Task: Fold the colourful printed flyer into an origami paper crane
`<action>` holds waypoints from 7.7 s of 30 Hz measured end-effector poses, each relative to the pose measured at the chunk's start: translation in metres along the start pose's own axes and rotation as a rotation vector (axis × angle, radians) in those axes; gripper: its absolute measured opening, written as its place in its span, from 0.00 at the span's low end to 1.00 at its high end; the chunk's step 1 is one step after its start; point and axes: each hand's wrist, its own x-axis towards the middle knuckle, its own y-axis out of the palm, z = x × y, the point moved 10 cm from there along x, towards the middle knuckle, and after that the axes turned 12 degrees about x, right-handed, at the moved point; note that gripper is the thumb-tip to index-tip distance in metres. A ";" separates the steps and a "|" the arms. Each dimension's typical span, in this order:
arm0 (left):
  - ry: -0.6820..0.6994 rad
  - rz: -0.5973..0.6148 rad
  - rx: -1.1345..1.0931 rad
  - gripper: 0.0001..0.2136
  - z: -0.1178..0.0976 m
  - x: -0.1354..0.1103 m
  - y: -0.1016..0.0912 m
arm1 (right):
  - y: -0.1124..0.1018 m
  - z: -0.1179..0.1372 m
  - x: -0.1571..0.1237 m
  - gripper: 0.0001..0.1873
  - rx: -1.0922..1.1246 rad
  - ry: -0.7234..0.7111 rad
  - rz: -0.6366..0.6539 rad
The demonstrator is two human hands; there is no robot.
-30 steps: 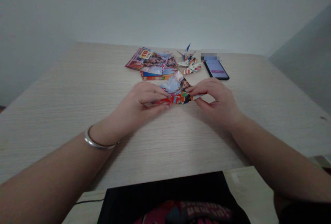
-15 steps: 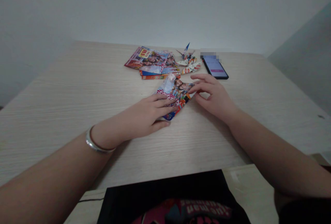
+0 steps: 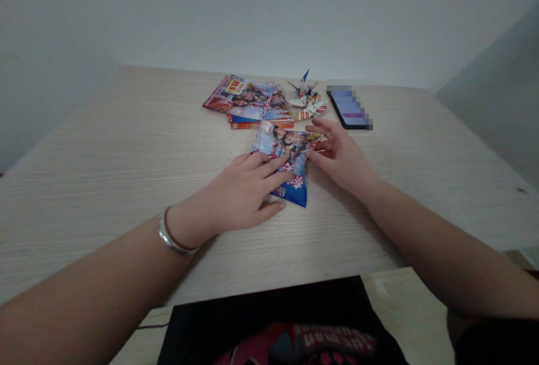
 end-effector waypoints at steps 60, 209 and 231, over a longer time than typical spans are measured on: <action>-0.019 -0.018 -0.246 0.23 0.010 -0.002 0.009 | 0.006 -0.015 0.004 0.17 -0.020 0.128 0.064; -0.525 -0.539 -0.286 0.24 0.064 -0.013 -0.039 | 0.034 0.027 -0.012 0.15 -0.146 -0.046 0.215; -0.260 -0.660 -0.281 0.13 0.031 -0.009 -0.077 | 0.038 0.090 -0.034 0.14 -0.904 -0.702 0.047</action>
